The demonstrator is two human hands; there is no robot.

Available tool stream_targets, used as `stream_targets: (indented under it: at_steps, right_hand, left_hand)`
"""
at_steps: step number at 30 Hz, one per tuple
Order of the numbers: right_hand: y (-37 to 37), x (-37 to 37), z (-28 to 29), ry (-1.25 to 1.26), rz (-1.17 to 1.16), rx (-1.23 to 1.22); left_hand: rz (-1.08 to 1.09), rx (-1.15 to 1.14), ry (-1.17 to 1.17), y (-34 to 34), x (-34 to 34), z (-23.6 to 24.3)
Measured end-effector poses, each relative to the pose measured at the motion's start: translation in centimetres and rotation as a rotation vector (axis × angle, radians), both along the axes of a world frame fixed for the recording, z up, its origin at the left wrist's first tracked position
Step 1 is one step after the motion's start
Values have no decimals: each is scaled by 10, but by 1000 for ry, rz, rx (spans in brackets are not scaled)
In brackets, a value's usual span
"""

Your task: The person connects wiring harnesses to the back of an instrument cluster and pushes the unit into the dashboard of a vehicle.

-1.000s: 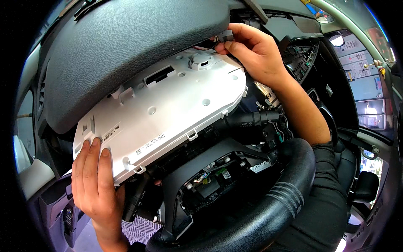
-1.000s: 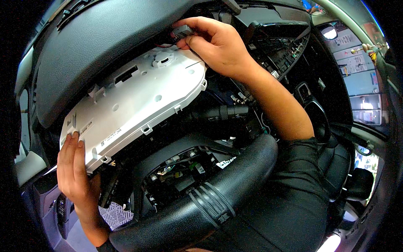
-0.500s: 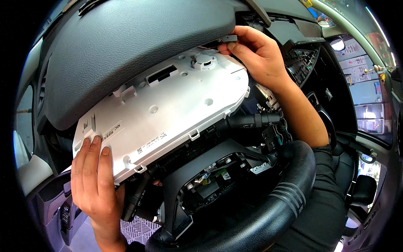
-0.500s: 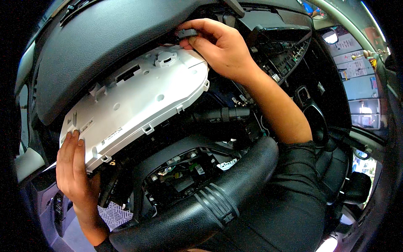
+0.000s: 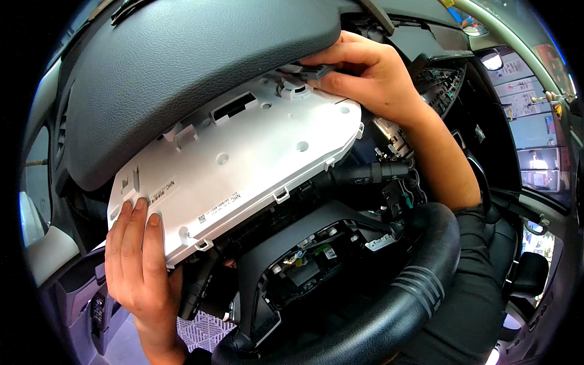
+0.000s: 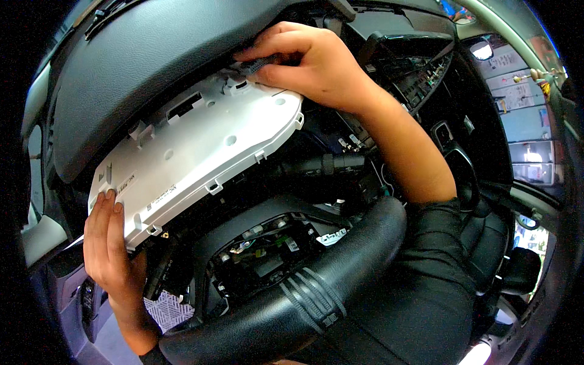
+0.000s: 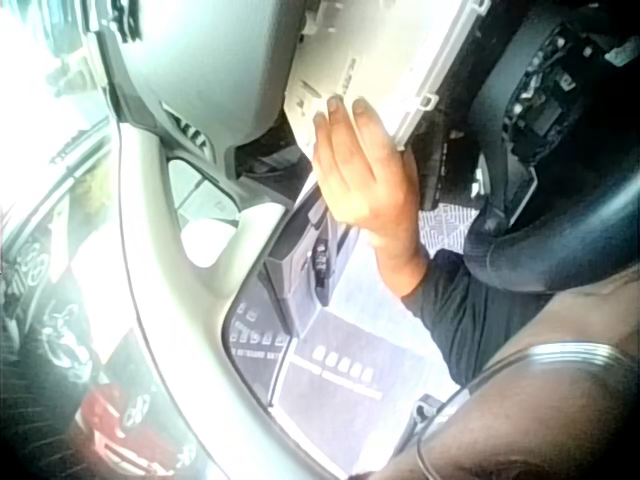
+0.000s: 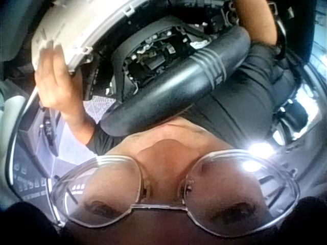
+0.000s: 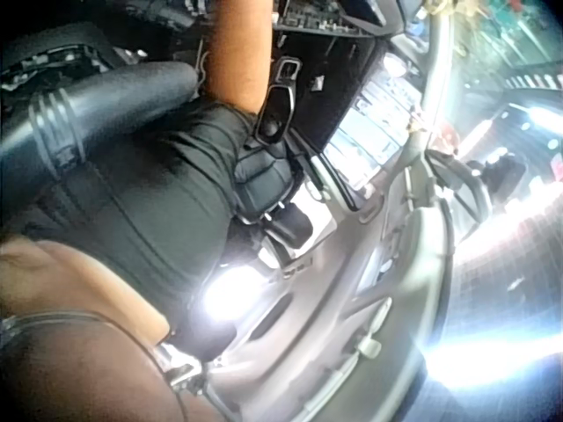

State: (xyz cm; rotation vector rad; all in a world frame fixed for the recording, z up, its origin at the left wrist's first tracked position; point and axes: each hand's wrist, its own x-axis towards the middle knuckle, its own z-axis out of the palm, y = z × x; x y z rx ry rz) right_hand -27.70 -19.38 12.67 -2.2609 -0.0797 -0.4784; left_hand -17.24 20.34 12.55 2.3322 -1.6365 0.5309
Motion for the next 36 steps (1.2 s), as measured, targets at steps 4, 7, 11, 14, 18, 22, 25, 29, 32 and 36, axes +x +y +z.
stream_targets:
  at_steps: [4,7,11,14,18,22,25,29,32,36]
  right_hand:
    - [5,6,4,52,-4,23]
    - [8,6,8,121,-39,64]
    - [8,7,10,98,10,-31]
    - [5,9,11,79,114,-135]
    - [0,11,14,76,277,-337]
    - [-4,15,17,104,337,-430]
    - [-4,20,16,262,306,-214]
    - [-1,23,15,320,269,-114]
    - [1,20,14,319,234,-62]
    - [5,18,12,255,206,-10]
  left_hand:
    - [11,-10,-12,-1,-1,-1]
    - [15,-33,-7,-2,-1,-3]
    - [9,-21,-2,-1,-1,-2]
    - [-5,-14,0,0,0,-1]
    - [1,-15,-37,-2,-2,1]
    - [-3,-23,-34,-5,-3,3]
    - [-6,-26,-35,-5,-3,3]
    - [-30,-16,-45,-3,-2,0]
    - [-40,-17,-51,-3,0,-1]
    - [-10,-17,-27,-3,-2,1]
